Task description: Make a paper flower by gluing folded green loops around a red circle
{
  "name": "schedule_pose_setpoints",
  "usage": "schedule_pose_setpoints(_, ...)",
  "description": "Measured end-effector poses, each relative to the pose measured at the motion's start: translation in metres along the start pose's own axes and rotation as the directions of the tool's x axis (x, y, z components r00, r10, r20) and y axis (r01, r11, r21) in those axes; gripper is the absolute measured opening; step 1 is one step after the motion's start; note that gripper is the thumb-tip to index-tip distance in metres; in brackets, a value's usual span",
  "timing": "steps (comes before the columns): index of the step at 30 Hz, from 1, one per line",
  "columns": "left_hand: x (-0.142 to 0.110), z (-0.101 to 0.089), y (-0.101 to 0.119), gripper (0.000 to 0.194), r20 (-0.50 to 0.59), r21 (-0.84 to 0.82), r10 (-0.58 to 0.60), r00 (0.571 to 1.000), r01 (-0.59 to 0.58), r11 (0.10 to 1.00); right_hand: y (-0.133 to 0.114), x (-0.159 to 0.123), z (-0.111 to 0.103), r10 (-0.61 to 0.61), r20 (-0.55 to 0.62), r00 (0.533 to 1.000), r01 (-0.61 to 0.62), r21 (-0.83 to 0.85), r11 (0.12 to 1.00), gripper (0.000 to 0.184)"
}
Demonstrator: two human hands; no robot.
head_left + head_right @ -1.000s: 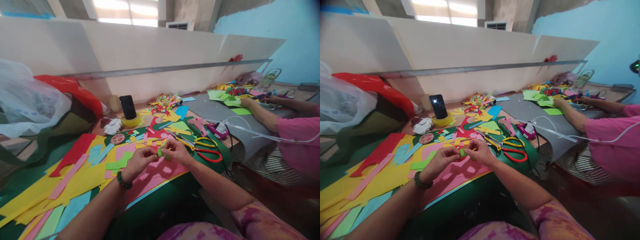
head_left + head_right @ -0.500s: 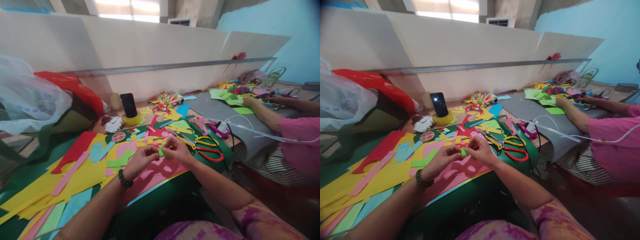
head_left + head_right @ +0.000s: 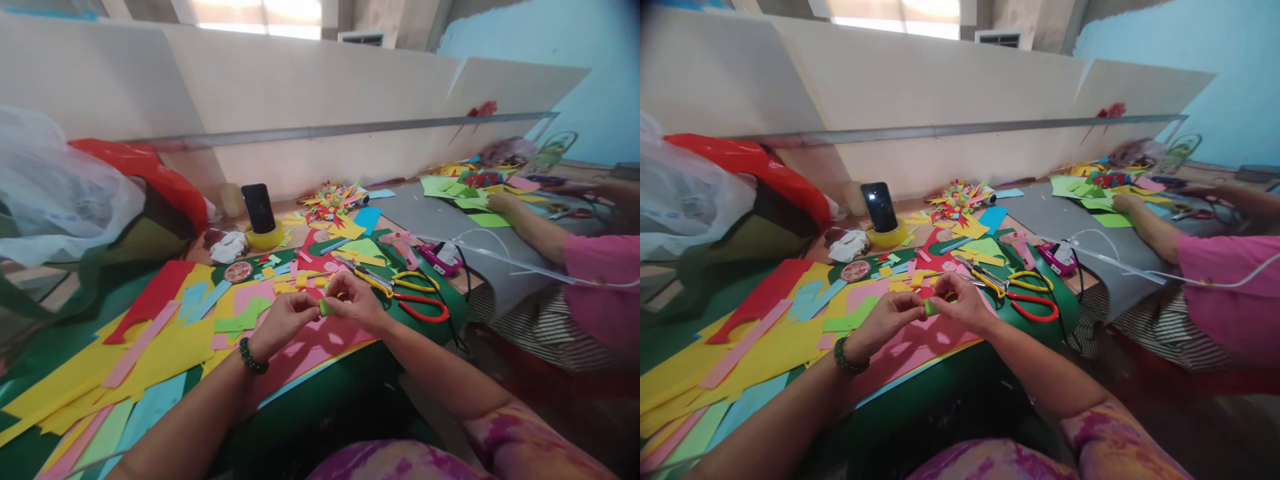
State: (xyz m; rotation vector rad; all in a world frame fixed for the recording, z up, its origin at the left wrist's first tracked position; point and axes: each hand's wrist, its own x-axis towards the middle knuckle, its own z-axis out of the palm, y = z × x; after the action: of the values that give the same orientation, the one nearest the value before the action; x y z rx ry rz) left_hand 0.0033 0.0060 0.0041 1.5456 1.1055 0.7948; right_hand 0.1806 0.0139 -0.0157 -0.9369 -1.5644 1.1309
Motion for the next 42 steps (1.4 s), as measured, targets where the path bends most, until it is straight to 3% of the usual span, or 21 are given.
schedule_pose_setpoints(17, 0.002, -0.001, -0.005, 0.017, 0.026, 0.017, 0.002, 1.000, -0.002, 1.000, 0.003, -0.001, 0.000, -0.003, 0.036, 0.999, 0.002, 0.008, 1.000, 0.022)
schedule_pose_setpoints(23, 0.000, -0.001, 0.001, 0.016, -0.034, -0.038, 0.044, 0.998, -0.046, 0.998, 0.006, -0.001, 0.001, -0.043, 0.030, 0.999, 0.044, -0.029, 0.999, 0.023)
schedule_pose_setpoints(33, 0.000, -0.001, 0.002, 0.023, -0.014, 0.080, 0.092, 0.996, -0.091, 0.993, 0.007, -0.002, 0.001, -0.056, 0.052, 0.997, 0.057, -0.024, 0.998, 0.025)
schedule_pose_setpoints(35, 0.000, -0.006, 0.007, 0.025, -0.053, 0.096, 0.120, 0.991, -0.115, 0.989, 0.000, -0.002, -0.008, -0.058, 0.003, 0.998, 0.058, -0.015, 0.998, 0.026)
schedule_pose_setpoints(38, 0.003, -0.027, 0.013, 0.031, -0.162, 0.162, 0.152, 0.975, -0.126, 0.979, -0.011, -0.002, -0.028, -0.080, -0.163, 0.983, 0.076, -0.029, 0.997, 0.029)
schedule_pose_setpoints(40, 0.005, -0.049, 0.012, 0.035, -0.220, 0.312, 0.158, 0.963, -0.083, 0.946, -0.015, -0.002, -0.042, -0.082, -0.223, 0.971, 0.068, -0.072, 0.995, 0.030)
schedule_pose_setpoints(42, 0.008, -0.072, 0.007, 0.038, -0.217, 0.557, 0.139, 0.966, 0.005, 0.830, -0.013, -0.002, -0.051, -0.061, -0.196, 0.979, 0.030, -0.157, 0.987, 0.028)
